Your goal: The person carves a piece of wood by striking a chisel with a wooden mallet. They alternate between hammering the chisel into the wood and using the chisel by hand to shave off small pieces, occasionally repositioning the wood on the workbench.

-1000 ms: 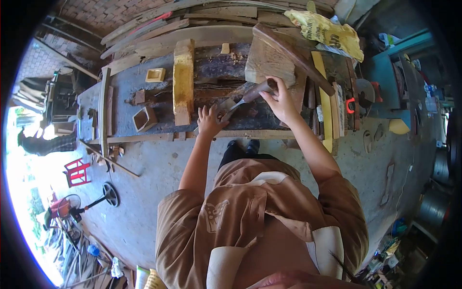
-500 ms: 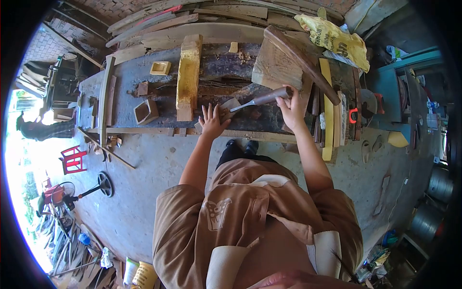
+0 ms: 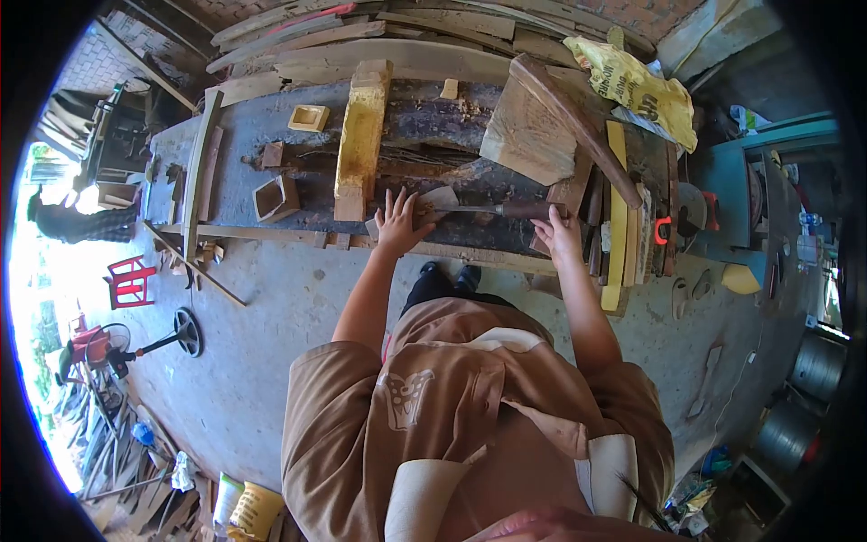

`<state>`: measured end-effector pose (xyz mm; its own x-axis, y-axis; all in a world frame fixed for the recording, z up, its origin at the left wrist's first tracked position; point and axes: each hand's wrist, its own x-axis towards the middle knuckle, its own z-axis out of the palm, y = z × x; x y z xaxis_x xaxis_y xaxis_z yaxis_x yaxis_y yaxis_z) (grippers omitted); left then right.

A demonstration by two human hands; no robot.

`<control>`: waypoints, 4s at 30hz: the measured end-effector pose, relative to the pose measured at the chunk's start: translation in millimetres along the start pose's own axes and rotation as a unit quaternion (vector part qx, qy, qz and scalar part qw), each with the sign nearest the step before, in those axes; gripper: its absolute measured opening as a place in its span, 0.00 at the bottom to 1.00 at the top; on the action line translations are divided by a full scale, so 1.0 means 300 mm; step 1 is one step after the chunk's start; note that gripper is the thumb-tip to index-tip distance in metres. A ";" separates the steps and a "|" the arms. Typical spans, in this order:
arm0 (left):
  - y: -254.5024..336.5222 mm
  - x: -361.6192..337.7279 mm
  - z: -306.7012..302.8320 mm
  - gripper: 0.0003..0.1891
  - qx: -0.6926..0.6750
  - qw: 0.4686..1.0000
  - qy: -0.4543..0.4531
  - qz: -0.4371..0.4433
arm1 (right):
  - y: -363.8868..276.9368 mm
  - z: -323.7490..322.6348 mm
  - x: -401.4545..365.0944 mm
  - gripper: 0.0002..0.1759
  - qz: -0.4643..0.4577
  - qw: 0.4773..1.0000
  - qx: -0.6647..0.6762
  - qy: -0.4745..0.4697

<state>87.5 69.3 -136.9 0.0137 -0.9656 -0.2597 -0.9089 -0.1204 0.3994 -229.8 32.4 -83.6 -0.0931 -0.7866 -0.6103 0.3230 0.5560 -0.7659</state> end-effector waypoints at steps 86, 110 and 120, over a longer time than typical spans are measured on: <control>0.459 0.065 -0.321 0.11 -0.448 0.863 0.183 0.147 | -0.547 0.056 0.079 0.24 -0.251 0.602 -0.756 0.060; 0.434 0.113 -0.203 0.13 -0.465 0.847 0.159 0.205 | -0.303 0.071 -0.454 0.20 -0.398 0.811 -0.410 -0.131; 0.477 0.076 -0.279 0.11 -0.463 0.837 0.195 0.215 | -0.323 0.033 -0.429 0.22 -0.362 0.785 -0.486 -0.127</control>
<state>-7.5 10.6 -12.1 0.0669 -0.9458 0.3179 -0.1533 0.3051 0.9399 -239.9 77.0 71.1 0.3094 -0.9507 0.0212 -0.6114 -0.2159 -0.7613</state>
